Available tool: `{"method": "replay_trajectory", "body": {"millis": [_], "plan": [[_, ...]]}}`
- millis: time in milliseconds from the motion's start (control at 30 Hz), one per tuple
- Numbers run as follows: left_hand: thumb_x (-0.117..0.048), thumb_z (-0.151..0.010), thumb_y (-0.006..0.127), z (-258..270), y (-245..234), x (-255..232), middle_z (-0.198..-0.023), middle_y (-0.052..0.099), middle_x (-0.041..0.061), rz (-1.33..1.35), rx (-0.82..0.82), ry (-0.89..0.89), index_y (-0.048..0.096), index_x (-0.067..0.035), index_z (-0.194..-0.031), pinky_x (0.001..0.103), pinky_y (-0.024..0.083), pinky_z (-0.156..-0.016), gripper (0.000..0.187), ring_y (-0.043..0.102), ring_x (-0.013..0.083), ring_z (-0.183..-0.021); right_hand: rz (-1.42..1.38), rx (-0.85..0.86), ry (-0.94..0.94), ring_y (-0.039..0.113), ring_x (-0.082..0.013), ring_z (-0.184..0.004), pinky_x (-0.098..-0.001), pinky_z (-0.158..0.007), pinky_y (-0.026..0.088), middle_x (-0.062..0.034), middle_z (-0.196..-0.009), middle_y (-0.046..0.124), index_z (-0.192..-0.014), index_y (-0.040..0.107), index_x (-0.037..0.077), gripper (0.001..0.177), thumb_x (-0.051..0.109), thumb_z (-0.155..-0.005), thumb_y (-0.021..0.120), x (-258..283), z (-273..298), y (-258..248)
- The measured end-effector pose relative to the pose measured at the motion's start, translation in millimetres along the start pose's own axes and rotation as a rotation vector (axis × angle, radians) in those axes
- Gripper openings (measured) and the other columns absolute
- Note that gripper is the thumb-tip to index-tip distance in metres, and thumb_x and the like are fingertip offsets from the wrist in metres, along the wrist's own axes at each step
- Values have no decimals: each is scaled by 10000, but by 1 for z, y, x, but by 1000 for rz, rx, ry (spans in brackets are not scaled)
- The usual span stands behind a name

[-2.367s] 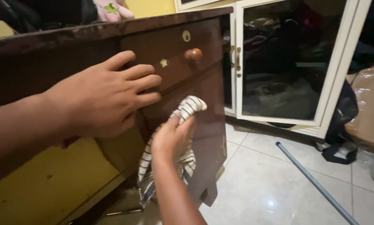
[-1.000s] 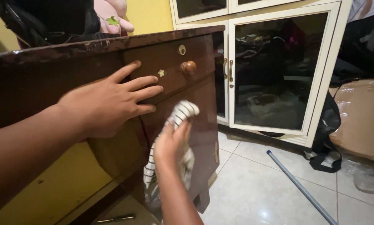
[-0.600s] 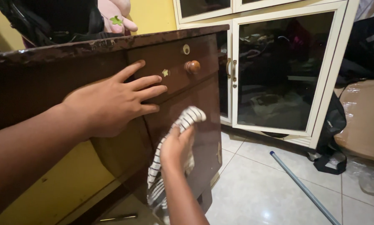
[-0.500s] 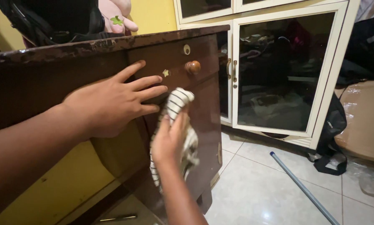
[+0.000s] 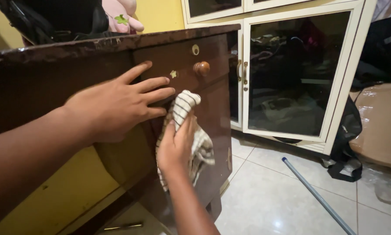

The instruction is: Wiping down a wooden desk and its legs with a striped cloth.

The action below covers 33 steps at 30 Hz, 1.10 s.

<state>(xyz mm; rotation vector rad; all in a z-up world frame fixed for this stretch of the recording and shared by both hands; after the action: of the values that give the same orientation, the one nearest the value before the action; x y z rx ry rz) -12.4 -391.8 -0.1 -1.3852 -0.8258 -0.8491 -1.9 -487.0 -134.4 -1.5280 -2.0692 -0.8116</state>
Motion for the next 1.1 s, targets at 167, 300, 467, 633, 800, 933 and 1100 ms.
{"method": "replay_trajectory", "body": {"millis": [167, 300, 467, 633, 800, 933, 1100], "plan": [[-200, -729, 647, -2, 0, -2, -1702, 179, 36, 14, -11, -2, 475, -288, -1497, 520, 11, -1223, 792, 105, 212, -1565, 36, -35, 502, 408, -401, -1449, -468, -1194, 298, -210, -1572, 422, -1525, 363, 37, 586, 280, -1005, 482, -59, 16, -15], [-167, -741, 632, -3, 1, -3, -1697, 187, 34, 0, -33, -11, 486, -297, -1482, 525, 4, -1227, 766, 107, 209, -1563, 110, 90, 479, 349, -408, -1460, -477, -1185, 263, -220, -1604, 333, -1543, 306, 34, 617, 310, -1023, 490, -26, 0, -16], [-262, -724, 656, -2, 0, -4, -1706, 179, 22, -5, -2, -20, 488, -306, -1484, 520, 3, -1230, 779, 101, 208, -1566, 71, 28, -62, 286, -478, -1533, -510, -1258, 220, -288, -1658, 326, -1593, 292, -49, 654, 235, -1026, 452, 11, 13, -6], [-302, -728, 661, -2, 0, -3, -1695, 199, 32, 3, -50, -22, 501, -309, -1471, 522, 11, -1224, 759, 111, 203, -1562, 198, 2, 452, 277, -448, -1491, -511, -1211, 213, -265, -1619, 284, -1565, 258, -24, 684, 314, -1016, 488, -44, 17, -11], [-323, -729, 662, -5, 3, -2, -1708, 178, 18, -40, -8, -24, 501, -331, -1465, 527, 5, -1230, 753, 98, 203, -1573, 118, 87, 38, 285, -467, -1501, -519, -1200, 218, -276, -1688, 265, -1573, 312, -33, 661, 263, -1006, 477, 33, -8, -13], [-358, -723, 674, -5, 13, -1, -1726, 150, -5, -57, 57, -31, 494, -329, -1481, 517, -2, -1241, 779, 83, 192, -1583, 44, -15, -24, 296, -470, -1538, -519, -1267, 204, -270, -1676, 326, -1598, 323, -34, 643, 254, -1036, 445, 12, 9, -3], [-311, -766, 628, -7, 10, 0, -1690, 200, -8, -38, -37, -40, 505, -352, -1456, 522, 11, -1235, 702, 110, 183, -1564, 126, -5, 722, 320, -397, -1480, -492, -1198, 243, -195, -1623, 301, -1561, 299, 59, 666, 357, -990, 473, -49, 22, -17]]}}
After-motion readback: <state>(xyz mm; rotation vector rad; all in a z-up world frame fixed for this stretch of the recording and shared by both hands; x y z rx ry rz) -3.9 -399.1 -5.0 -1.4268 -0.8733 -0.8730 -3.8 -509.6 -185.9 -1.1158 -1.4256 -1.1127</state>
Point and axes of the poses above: each hand's wrist, its own z-axis away from the middle knuckle, its own y-axis out of the palm, x = y × z, the point moved 8 cm from there along -z, towards the middle knuckle
